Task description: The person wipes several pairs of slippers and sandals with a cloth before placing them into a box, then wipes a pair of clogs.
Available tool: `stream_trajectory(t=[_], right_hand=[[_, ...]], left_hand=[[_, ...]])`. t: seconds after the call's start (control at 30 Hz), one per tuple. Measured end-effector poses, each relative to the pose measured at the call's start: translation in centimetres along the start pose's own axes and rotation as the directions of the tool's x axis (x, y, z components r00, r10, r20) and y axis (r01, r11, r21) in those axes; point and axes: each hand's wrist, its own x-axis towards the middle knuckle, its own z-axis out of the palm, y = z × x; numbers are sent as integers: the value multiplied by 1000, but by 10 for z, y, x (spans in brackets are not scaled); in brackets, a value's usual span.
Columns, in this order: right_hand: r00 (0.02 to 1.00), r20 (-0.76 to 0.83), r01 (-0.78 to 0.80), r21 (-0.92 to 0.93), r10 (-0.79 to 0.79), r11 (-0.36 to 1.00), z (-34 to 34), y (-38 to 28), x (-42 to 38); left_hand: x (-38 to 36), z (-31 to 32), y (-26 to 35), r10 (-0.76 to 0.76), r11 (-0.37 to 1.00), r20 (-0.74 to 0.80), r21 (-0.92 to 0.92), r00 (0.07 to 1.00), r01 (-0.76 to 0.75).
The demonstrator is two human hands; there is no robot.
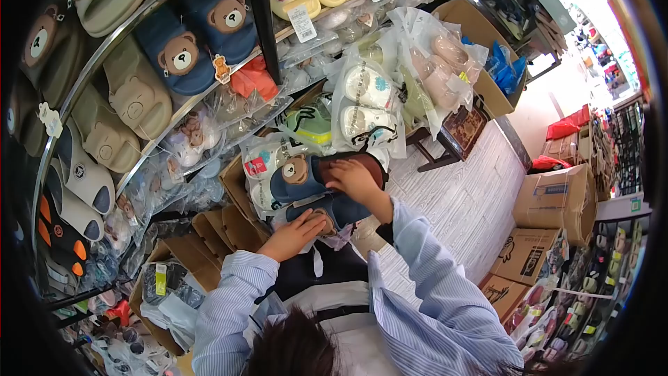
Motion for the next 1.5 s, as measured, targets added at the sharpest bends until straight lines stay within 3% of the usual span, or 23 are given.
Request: stream_trajectory(t=[0.17,0.27,0.37,0.47,0.63,0.73,0.8,0.9,1.03,1.1,1.13,1.2,1.23,1.3,1.33,1.4,1.43,1.5], right_hand=[[1000,-21,-19,-3,19,1000,8,10,-18],[987,72,-146,2,146,989,-13,21,-20],[986,37,-165,8,165,986,-32,16,-9],[993,-64,-101,28,102,995,-29,-1,2],[999,-28,-38,-29,37,999,11,-10,-12],[994,-95,-53,49,58,997,7,-10,-23],[995,-38,-93,-114,89,989,0,-14,-30],[992,11,-121,-166,125,979,-11,-22,-35],[984,-50,-178,-99,174,979,-25,-12,-44],[807,-110,-577,63,581,814,-27,7,-57],[808,-110,-576,63,579,815,-21,19,-65],[533,-88,-801,268,841,535,-14,30,-79],[527,-91,-804,269,845,531,-17,26,-85],[859,-192,-501,-132,474,855,-30,8,-93],[857,-192,-505,-130,478,853,-35,-1,-93],[994,14,-103,-231,110,967,-37,-18,-94],[993,12,-113,-230,119,967,-30,-26,-98],[983,171,122,-320,-69,940,-12,-46,-118]], left_hand=[[1,-5,2,-4,1000,25,13,1000,4],[2,-2,3,6,1000,-12,3,1000,-6],[0,-2,4,-7,1000,3,-8,1000,7],[-2,-4,4,1,1000,1,-16,1000,-1],[-2,1,3,-16,1000,-8,12,1000,16],[0,-1,5,-17,1000,13,21,1000,17],[0,-2,7,-22,1000,3,17,1000,22],[1,-1,9,-24,1000,-5,17,1000,24],[-3,-1,6,-14,1000,-19,28,1000,15],[-3,-2,4,-10,1000,-29,29,1000,11],[-2,-3,5,-3,1000,-40,29,999,4],[0,-5,7,-8,1000,-30,25,1000,8],[2,-6,8,-11,1000,-20,21,1000,12],[2,-5,8,-15,1000,1,19,1000,15],[0,-5,7,-26,1000,24,17,999,26],[-1,-3,5,-6,1000,17,28,1000,5],[0,-2,5,11,999,3,41,1000,-11],[0,-1,3,20,999,-1,34,1000,-20]])
